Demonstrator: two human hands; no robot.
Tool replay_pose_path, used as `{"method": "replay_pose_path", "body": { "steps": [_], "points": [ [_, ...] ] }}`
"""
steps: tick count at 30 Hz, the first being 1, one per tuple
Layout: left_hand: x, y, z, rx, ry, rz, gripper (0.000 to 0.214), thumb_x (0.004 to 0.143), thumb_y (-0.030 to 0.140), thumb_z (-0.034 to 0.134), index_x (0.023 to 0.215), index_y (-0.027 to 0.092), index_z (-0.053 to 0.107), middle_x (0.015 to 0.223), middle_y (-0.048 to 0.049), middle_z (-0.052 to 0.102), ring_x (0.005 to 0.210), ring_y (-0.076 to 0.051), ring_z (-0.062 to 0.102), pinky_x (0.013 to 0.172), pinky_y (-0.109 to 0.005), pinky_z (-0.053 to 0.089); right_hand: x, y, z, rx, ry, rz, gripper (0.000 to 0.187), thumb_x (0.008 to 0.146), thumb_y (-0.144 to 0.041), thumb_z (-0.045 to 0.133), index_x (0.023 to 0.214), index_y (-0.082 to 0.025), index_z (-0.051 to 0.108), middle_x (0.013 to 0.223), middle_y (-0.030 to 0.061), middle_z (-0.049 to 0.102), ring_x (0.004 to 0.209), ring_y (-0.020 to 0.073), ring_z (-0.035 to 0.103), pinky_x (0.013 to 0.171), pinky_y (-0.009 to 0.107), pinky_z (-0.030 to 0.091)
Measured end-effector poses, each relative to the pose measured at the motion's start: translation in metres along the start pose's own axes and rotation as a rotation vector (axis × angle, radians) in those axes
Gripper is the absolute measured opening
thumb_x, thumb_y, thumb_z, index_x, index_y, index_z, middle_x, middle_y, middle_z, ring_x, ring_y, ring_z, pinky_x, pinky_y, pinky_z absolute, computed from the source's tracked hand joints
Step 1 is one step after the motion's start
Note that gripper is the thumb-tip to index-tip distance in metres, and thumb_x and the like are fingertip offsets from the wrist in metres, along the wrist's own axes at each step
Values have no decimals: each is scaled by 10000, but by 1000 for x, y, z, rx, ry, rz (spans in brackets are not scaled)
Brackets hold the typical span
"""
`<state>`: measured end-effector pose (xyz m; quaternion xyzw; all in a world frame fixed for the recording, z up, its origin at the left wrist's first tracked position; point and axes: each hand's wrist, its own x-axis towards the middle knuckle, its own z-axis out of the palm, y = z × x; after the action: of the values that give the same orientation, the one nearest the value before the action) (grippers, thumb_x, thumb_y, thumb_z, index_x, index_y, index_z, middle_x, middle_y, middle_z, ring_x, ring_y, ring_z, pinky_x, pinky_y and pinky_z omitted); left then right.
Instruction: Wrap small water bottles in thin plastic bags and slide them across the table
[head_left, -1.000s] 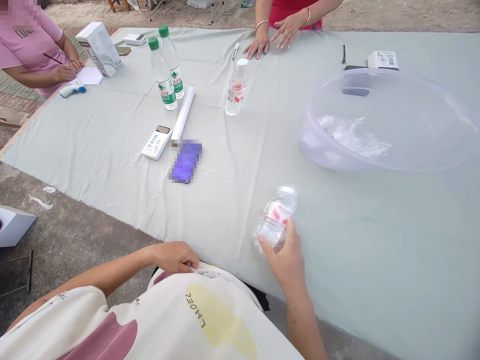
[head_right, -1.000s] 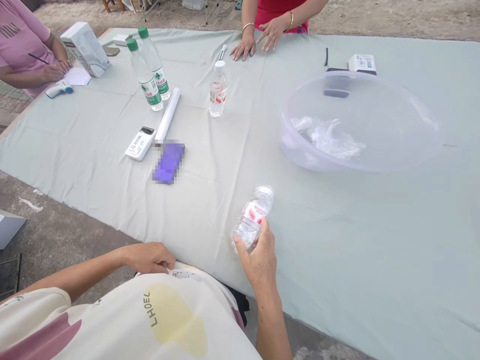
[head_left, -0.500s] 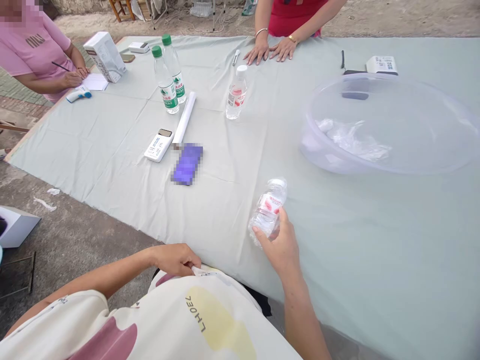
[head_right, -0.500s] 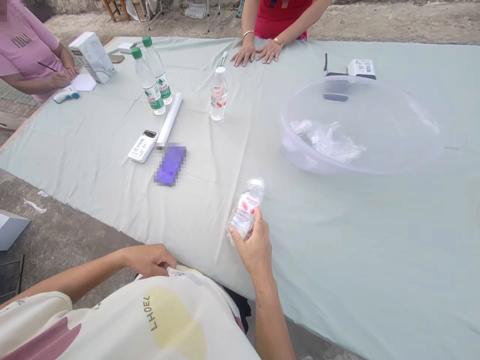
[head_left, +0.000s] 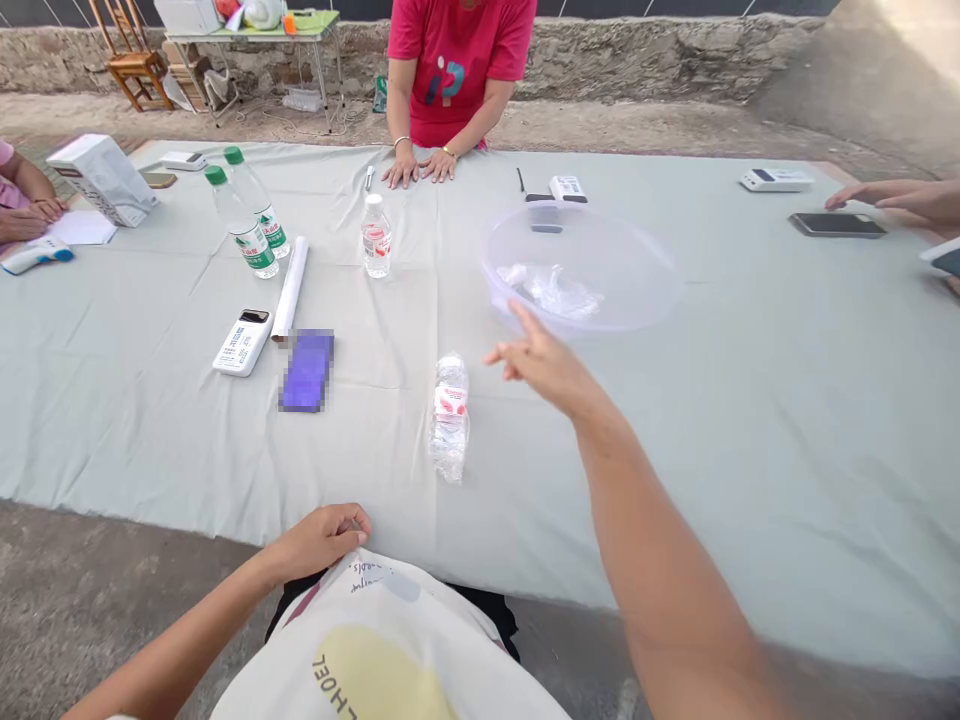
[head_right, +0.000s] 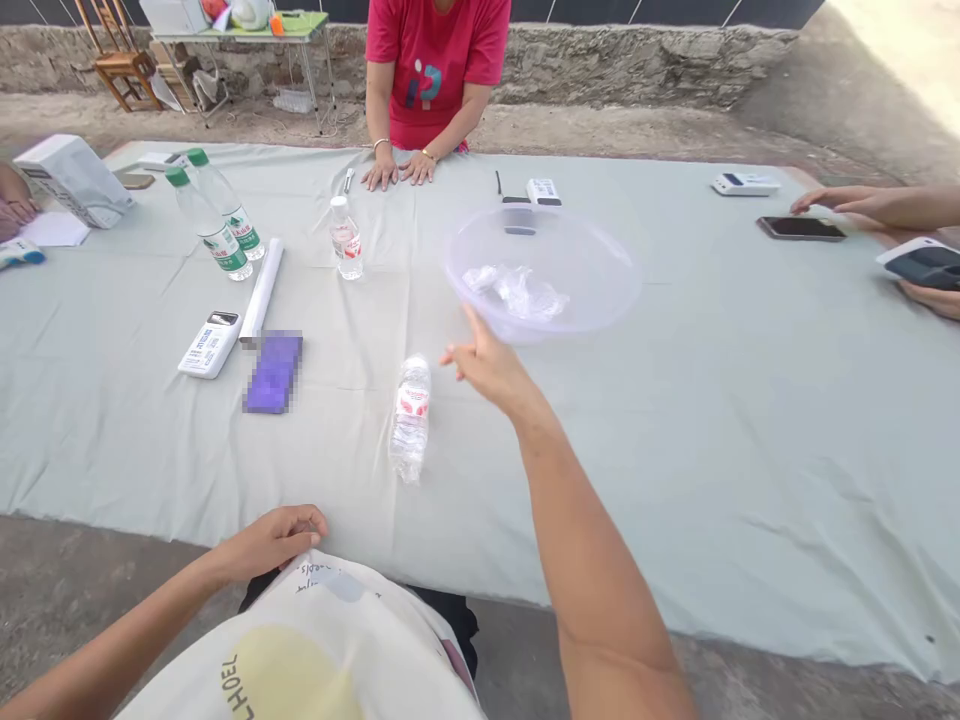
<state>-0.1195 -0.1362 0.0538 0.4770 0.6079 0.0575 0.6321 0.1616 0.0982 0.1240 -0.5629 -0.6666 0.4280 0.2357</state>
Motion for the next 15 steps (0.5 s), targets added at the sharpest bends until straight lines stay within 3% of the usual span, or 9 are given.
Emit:
{"method": "replay_pose_path", "body": {
  "steps": [3, 5, 7, 9, 10, 12, 15],
  "points": [
    [4, 6, 5, -11, 5, 19, 298, 869, 445, 538, 1011, 189, 593, 615, 83, 366, 568, -116, 325, 564, -264, 262, 39, -40, -31, 130, 368, -238, 647, 959, -246, 453, 1590, -191, 322, 1007, 25, 752, 830, 135, 669, 839, 352, 502],
    [3, 6, 8, -41, 19, 30, 328, 878, 461, 526, 1041, 186, 598, 652, 71, 411, 591, -120, 354, 590, -269, 283, 45, -46, -28, 218, 478, -282, 528, 996, -255, 375, 1514, -158, 410, 1026, 42, 747, 829, 117, 663, 797, 310, 490],
    [0, 1, 12, -63, 45, 31, 347, 885, 475, 513, 1048, 181, 603, 678, 61, 438, 608, -123, 366, 608, -273, 293, 38, -30, -9, 272, 355, -248, 411, 987, -317, 465, 1359, -172, 563, 1033, 57, 753, 768, 111, 649, 771, 290, 520],
    [-3, -8, 15, -78, 76, 28, 358, 887, 484, 504, 1040, 176, 602, 674, 60, 434, 606, -123, 357, 610, -275, 294, 23, 1, 17, 266, 2, -74, 347, 903, -349, 633, 1201, -175, 672, 1016, 70, 760, 728, 122, 648, 760, 297, 544],
    [-5, -12, 16, -86, 93, 34, 359, 886, 485, 504, 1035, 173, 601, 674, 58, 438, 611, -125, 364, 615, -276, 302, 16, 19, 28, 271, -68, 30, 333, 883, -349, 657, 1163, -173, 691, 1020, 77, 761, 748, 132, 658, 765, 297, 545],
    [-6, -12, 13, -104, 128, 61, 356, 881, 488, 512, 1021, 172, 598, 676, 53, 435, 628, -131, 386, 629, -277, 329, 5, 53, 45, 276, -47, 136, 334, 913, -371, 602, 1158, -161, 687, 1059, 96, 756, 780, 136, 668, 785, 301, 543],
    [-4, 11, -5, -117, 186, 147, 347, 898, 505, 519, 996, 184, 608, 680, 44, 424, 660, -141, 420, 645, -279, 368, -3, 82, 55, 303, 34, 225, 393, 936, -436, 559, 1211, -172, 657, 1115, 96, 749, 830, 142, 690, 805, 296, 545]
  ]
}}
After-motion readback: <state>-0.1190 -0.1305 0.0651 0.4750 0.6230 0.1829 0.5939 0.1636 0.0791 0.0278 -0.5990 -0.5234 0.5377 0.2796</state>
